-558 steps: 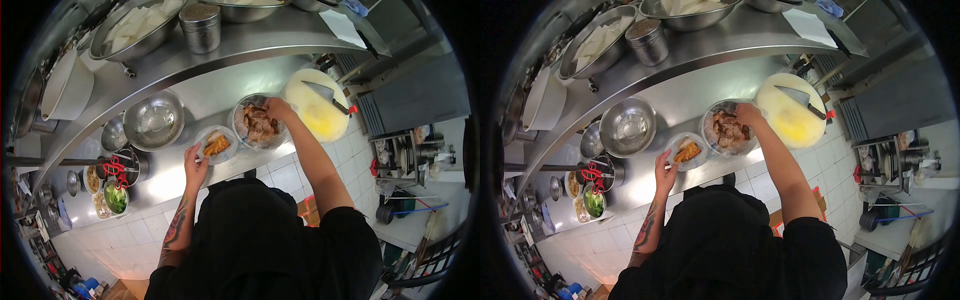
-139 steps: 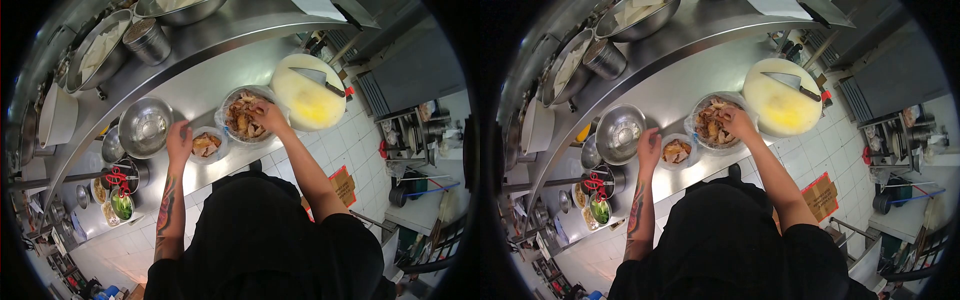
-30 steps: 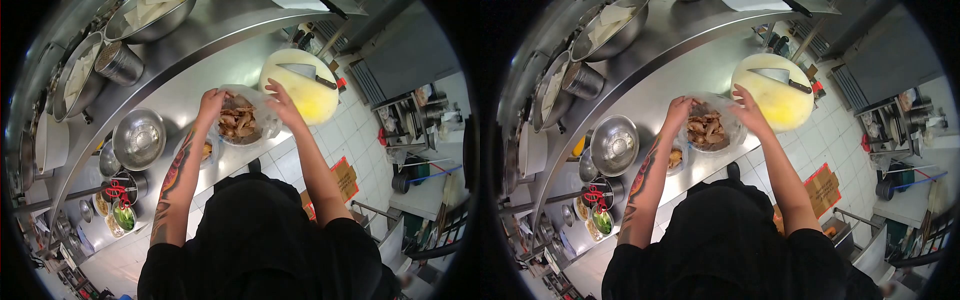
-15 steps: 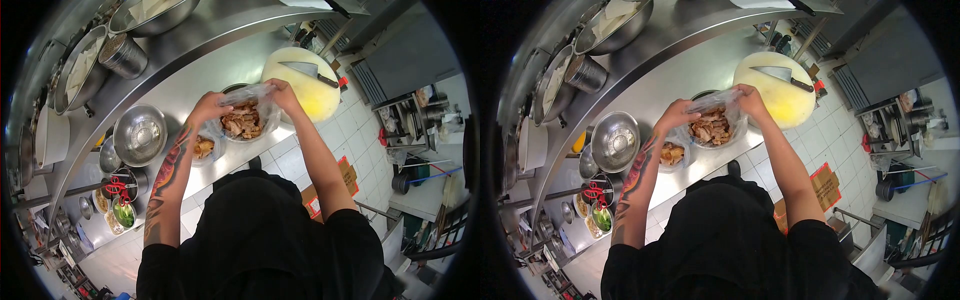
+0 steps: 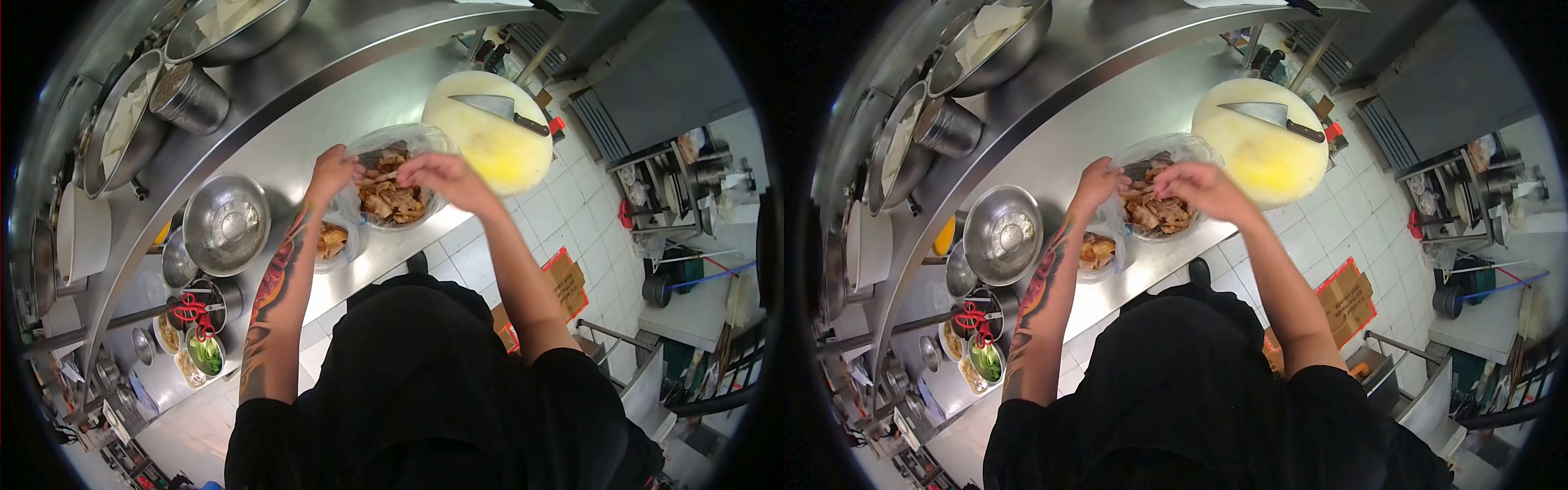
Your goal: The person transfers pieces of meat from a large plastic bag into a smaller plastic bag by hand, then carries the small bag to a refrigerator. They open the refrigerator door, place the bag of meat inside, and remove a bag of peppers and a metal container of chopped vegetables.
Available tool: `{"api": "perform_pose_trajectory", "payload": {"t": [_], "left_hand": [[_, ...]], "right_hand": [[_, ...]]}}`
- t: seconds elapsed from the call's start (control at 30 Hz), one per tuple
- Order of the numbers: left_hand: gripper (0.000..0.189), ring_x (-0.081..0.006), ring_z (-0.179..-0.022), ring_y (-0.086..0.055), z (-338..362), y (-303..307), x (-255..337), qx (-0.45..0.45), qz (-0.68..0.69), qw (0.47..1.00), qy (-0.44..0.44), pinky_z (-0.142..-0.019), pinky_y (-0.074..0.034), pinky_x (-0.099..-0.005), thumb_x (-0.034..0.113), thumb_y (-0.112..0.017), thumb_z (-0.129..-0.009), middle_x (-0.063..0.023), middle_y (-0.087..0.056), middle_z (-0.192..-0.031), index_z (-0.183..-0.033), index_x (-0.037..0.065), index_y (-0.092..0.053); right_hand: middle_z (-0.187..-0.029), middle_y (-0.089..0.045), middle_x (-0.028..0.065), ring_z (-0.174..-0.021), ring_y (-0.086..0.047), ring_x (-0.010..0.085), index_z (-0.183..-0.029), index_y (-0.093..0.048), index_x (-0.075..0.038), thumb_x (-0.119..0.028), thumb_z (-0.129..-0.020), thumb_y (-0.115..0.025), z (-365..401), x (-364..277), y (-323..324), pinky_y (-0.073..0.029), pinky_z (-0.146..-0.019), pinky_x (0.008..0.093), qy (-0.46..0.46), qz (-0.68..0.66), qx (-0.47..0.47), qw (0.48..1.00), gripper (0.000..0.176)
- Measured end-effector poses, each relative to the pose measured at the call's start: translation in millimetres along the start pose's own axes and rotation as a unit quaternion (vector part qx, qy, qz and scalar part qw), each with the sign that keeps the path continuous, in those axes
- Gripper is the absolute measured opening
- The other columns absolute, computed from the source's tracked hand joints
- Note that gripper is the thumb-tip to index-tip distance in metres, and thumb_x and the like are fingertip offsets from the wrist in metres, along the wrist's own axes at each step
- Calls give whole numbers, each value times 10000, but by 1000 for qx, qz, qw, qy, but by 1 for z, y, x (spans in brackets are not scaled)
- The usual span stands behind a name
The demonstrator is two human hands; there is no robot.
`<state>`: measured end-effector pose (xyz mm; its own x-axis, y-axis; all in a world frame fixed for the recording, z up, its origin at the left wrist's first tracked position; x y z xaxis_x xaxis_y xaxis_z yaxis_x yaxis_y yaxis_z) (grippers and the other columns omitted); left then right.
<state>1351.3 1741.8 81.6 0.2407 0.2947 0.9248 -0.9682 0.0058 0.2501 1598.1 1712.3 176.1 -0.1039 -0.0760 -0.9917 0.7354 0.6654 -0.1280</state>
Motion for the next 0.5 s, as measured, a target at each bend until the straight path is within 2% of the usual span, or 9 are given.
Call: {"api": "perform_pose_trajectory", "payload": {"t": [0.07, 0.1, 0.17, 0.23, 0.3, 0.33, 0.4, 0.43, 0.5], "left_hand": [[217, -185, -788, -712, -2, -2, 0, -31, 15, 999, -13, -675, -553, -323, 71, -572, -966, -153, -730, -982, -1125, -77, -592], [266, -185, -788, -711, -1, -3, -1, -61, 30, 997, -23, -678, -551, -324, 92, -596, -965, -152, -728, -976, -1177, -69, -594], [356, -195, -831, -706, 9, 4, 1, -50, -38, 997, -41, -704, -550, -331, 130, -636, -965, -144, -726, -976, -1254, -68, -573], [453, -204, -875, -701, 24, 12, 7, -39, -107, 992, -58, -730, -550, -338, 168, -676, -965, -137, -724, -977, -1332, -67, -552], [453, -212, -862, -694, 41, 10, 8, -109, -199, 971, -81, -755, -546, -359, 221, -746, -914, -122, -733, -940, -1267, -31, -617], [453, -212, -862, -694, 41, 14, 2, -108, -199, 971, -78, -755, -546, -359, 221, -746, -914, -122, -733, -940, -1267, -31, -617], [401, -243, -848, -707, 42, 13, -7, -138, -340, 929, -50, -788, -545, -386, 274, -749, -870, -132, -745, -930, -1136, -20, -690], [401, -243, -848, -707, 45, 12, -3, -137, -341, 929, -50, -788, -545, -386, 274, -749, -870, -132, -745, -930, -1136, -20, -690], [281, -222, -846, -704, 50, 16, 8, -53, -330, 942, -32, -783, -539, -361, 187, -726, -867, -128, -753, -945, -1061, -15, -705]], "right_hand": [[-1100, -725, 120, -1054, -693, 224, -1163, -685, 14, -28, -945, -617, 3, 40, -17, -550, -932, 354, -20, 220, 7, 975, 232], [-1100, -725, 120, -1054, -693, 224, -1163, -685, 14, -28, -945, -617, 9, 53, -26, -550, -932, 354, -20, 221, 7, 975, 232], [-1074, -707, 160, -1060, -678, 325, -1119, -709, -9, -23, -909, -587, 21, 69, -41, -553, -907, 409, 17, 480, 3, 877, 243], [-1071, -701, 167, -1070, -658, 358, -1092, -719, -19, -19, -892, -575, 33, 82, -45, -547, -911, 433, 32, 488, -5, 872, 247], [-1068, -695, 174, -1080, -638, 391, -1066, -729, -30, -15, -875, -564, 37, 85, -47, -541, -915, 457, 48, 493, -16, 869, 253], [-1068, -697, 162, -1055, -649, 385, -1050, -734, -39, -15, -865, -568, 37, 84, -44, -545, -896, 461, 30, 483, 2, 875, 249], [-1067, -699, 150, -1030, -661, 378, -1034, -739, -49, -14, -855, -573, 35, 86, -42, -549, -877, 464, 12, 473, 20, 881, 246], [-1061, -699, 141, -997, -670, 376, -1038, -734, -50, -13, -855, -573, 32, 88, -41, -556, -851, 465, 16, 476, 47, 878, 247], [-1055, -699, 133, -964, -678, 374, -1043, -730, -51, -12, -854, -573, 22, 92, -44, -562, -825, 466, 22, 478, 74, 875, 249]]}}
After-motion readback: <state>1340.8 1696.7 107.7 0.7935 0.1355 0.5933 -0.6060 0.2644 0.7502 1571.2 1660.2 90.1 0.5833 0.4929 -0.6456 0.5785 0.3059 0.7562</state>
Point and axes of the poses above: each hand's wrist, its own z-axis away from the middle knuckle, its own y-axis out of the back of the hand, x = y × z, the point moved 6 cm from there along -z, towards the middle knuckle
